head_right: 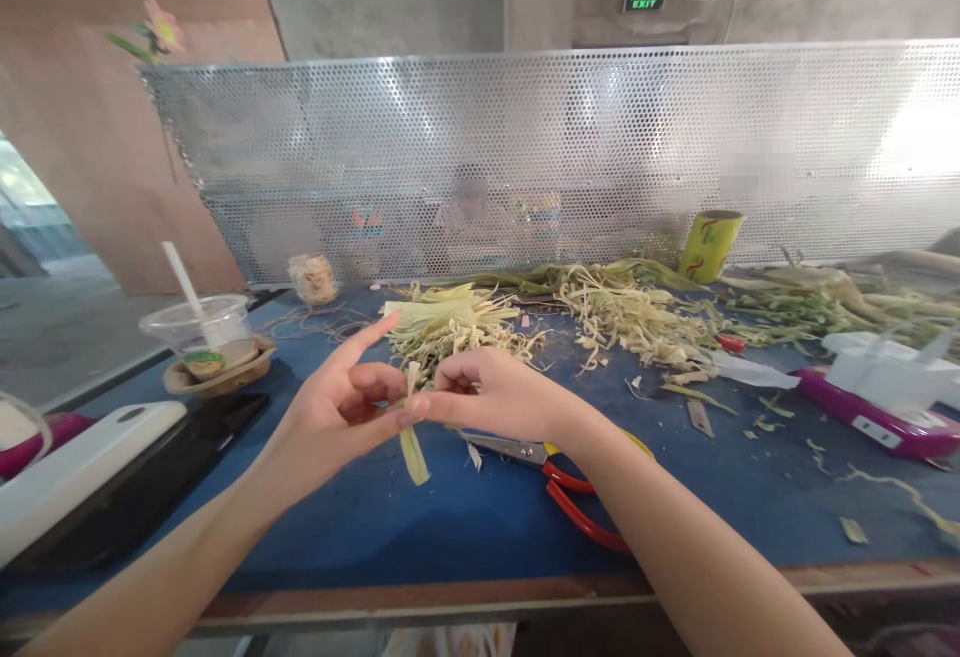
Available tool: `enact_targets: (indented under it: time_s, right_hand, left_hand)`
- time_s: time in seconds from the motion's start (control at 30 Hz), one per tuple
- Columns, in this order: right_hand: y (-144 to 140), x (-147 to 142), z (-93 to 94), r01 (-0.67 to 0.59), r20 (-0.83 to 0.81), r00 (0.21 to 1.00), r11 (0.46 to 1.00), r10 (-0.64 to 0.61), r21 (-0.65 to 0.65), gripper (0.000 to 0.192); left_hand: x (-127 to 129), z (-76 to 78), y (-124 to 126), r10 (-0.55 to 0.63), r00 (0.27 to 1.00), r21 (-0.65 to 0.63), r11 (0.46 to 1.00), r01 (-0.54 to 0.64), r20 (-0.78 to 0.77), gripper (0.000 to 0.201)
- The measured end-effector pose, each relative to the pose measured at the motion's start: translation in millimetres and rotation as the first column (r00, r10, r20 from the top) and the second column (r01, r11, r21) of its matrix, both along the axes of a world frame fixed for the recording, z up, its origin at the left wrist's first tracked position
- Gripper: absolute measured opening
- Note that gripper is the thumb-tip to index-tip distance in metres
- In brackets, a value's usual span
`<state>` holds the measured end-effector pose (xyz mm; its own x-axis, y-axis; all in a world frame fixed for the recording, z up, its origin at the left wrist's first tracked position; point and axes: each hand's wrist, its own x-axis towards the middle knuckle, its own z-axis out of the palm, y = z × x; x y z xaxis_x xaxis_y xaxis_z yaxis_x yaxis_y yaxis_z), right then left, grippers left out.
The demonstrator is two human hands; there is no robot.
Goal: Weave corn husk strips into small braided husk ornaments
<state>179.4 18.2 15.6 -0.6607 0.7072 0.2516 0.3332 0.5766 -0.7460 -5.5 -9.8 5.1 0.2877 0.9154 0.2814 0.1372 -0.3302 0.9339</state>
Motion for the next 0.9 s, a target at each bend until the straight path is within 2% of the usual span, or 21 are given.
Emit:
enact_targets:
  time_s: [0.07,0.17,0.3,0.4,0.53,0.63,0.7,0.77,0.9]
  right_hand:
    - [-1,3,2.1,-0.033,0.051,0.998,0.999,0.031,0.03,0.034]
    - [-2,6,5.3,-0.103,0.052,0.994,0.992,0.1,0.07,0.033]
    - [-1,11,9.2,-0.133,0.0,0.991,0.988,0.133,0.084,0.033]
    - [1,14,10.9,-0.126,-0.012,0.992,0.991,0.127,0.034,0.035]
    - [5,14,9.7,-0.029,-0.06,0.998,1.0,0.028,-0.011,0.031]
    - [5,8,5.1,0.044,-0.142,0.989,0.997,-0.034,0.065,0.018]
    - [3,2,1.3,0.061,-0.16,0.986,0.992,-0.043,0.111,0.027]
    - [0,-4,-2.0,0.098,-0.157,0.984,0.988,-0.078,0.119,0.032]
    - [-4,-13,-6.4,0.186,-0.154,0.974,0.977,-0.168,0.108,0.012]
  left_hand:
    - [0,-0.2,0,0.017,1.0,0.042,0.999,-0.016,-0.014,0.085]
    - [-2,-1.5,-2,-0.033,0.999,0.075,0.997,0.035,-0.029,0.086]
    - [-5,-0.5,-4,-0.073,0.997,0.056,0.996,0.073,-0.01,0.084]
    - [-7,3.5,-4,-0.065,0.997,0.028,0.998,0.064,0.048,0.086]
    - [-7,9.1,-2,-0.058,0.99,-0.024,0.998,0.061,0.132,0.091]
    - [-5,11.0,-2,-0.028,0.988,-0.054,0.998,0.037,0.151,0.089]
    - [-4,11.1,-1,0.011,0.987,-0.06,0.998,-0.001,0.16,0.095]
    - [-4,10.3,1,0.05,0.986,-0.037,0.998,-0.045,0.161,0.101]
    - [-5,6.0,4,0.168,0.981,0.08,0.981,-0.176,0.097,0.099]
